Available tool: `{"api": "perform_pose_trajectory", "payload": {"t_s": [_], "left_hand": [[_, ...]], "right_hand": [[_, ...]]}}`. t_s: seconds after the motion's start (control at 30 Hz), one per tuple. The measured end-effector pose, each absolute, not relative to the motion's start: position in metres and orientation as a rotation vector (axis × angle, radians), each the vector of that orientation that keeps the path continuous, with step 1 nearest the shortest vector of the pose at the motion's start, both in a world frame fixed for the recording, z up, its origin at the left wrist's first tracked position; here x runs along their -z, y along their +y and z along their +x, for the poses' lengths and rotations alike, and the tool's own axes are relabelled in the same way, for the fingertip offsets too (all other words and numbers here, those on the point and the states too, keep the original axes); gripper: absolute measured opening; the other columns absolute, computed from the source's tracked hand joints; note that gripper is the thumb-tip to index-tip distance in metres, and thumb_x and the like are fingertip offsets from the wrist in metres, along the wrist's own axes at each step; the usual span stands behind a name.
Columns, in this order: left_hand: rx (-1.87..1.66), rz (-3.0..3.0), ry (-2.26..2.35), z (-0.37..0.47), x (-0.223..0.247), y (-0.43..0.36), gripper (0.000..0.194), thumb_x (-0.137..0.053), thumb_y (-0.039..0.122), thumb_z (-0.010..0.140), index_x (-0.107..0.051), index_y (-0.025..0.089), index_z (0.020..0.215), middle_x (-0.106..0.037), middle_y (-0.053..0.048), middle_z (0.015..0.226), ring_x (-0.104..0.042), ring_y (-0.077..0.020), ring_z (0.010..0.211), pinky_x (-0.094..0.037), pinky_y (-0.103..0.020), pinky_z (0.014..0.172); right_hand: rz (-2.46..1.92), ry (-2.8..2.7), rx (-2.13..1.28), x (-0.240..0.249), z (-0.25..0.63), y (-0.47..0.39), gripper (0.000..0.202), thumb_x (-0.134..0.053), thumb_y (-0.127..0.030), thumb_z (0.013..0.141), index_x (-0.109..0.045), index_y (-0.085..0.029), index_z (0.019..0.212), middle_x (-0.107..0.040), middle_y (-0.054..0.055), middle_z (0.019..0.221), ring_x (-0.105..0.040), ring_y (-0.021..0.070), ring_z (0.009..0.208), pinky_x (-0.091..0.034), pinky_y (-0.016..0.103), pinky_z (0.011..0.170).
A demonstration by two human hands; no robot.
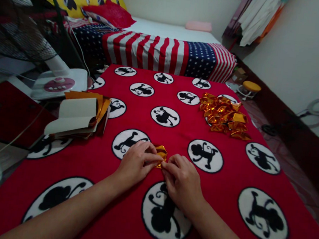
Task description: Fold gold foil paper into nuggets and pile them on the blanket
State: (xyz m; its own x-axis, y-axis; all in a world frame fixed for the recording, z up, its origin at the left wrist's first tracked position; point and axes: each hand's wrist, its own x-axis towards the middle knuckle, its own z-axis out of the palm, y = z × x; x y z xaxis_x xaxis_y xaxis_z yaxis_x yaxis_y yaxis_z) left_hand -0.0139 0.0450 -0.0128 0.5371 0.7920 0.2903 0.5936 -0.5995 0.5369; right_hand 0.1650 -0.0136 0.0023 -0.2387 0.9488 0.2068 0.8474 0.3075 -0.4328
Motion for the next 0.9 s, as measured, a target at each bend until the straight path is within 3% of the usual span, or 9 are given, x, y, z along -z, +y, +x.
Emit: {"api": "perform_pose_trajectory", "payload": {"t_s": [0.4,0.63,0.83,0.9], "left_hand": [[-0.673,2.415,1.113,-0.016,0.013,0.05,0.018,-0.064,0.026,0.085,-0.076,0.035,0.096,-0.062,-0.003,0.097,-0.053,-0.0188,0.093,-0.043,-0.035,0.082],[-0.664,2.407,1.12,-0.015,0.013,0.05,0.018,-0.064,0.027,0.085,-0.075,0.036,0.096,-0.061,-0.003,0.096,-0.053,-0.0189,0.092,-0.043,-0.035,0.081],[-0.672,2.406,1.121,-0.015,0.012,0.05,0.018,-0.064,0.027,0.085,-0.076,0.036,0.095,-0.061,-0.003,0.095,-0.053,-0.0191,0.092,-0.043,-0.035,0.082],[-0.667,2.406,1.116,-0.015,0.011,0.05,0.017,-0.065,0.027,0.085,-0.076,0.035,0.094,-0.061,-0.003,0.095,-0.053,-0.0192,0.092,-0.043,-0.035,0.082]], "right_hand": [[-1.378,-1.842,-0.76,0.006,0.188,-0.009,0.019,-0.058,-0.011,0.085,-0.069,-0.022,0.096,-0.063,0.003,0.088,-0.059,0.0158,0.082,-0.046,0.028,0.073],[-1.348,-1.957,-0.679,0.005,0.19,-0.008,0.017,-0.057,-0.018,0.089,-0.07,-0.022,0.098,-0.064,0.004,0.09,-0.061,0.0156,0.082,-0.046,0.028,0.073],[-1.574,-1.961,-0.597,-0.003,0.179,-0.005,0.003,-0.065,-0.02,0.082,-0.067,-0.022,0.079,-0.062,0.0,0.077,-0.058,0.0144,0.074,-0.04,0.025,0.063],[-1.674,-1.963,-0.569,-0.006,0.174,-0.003,0.007,-0.067,-0.023,0.08,-0.063,-0.022,0.074,-0.06,-0.001,0.074,-0.056,0.0139,0.07,-0.037,0.025,0.06]]}}
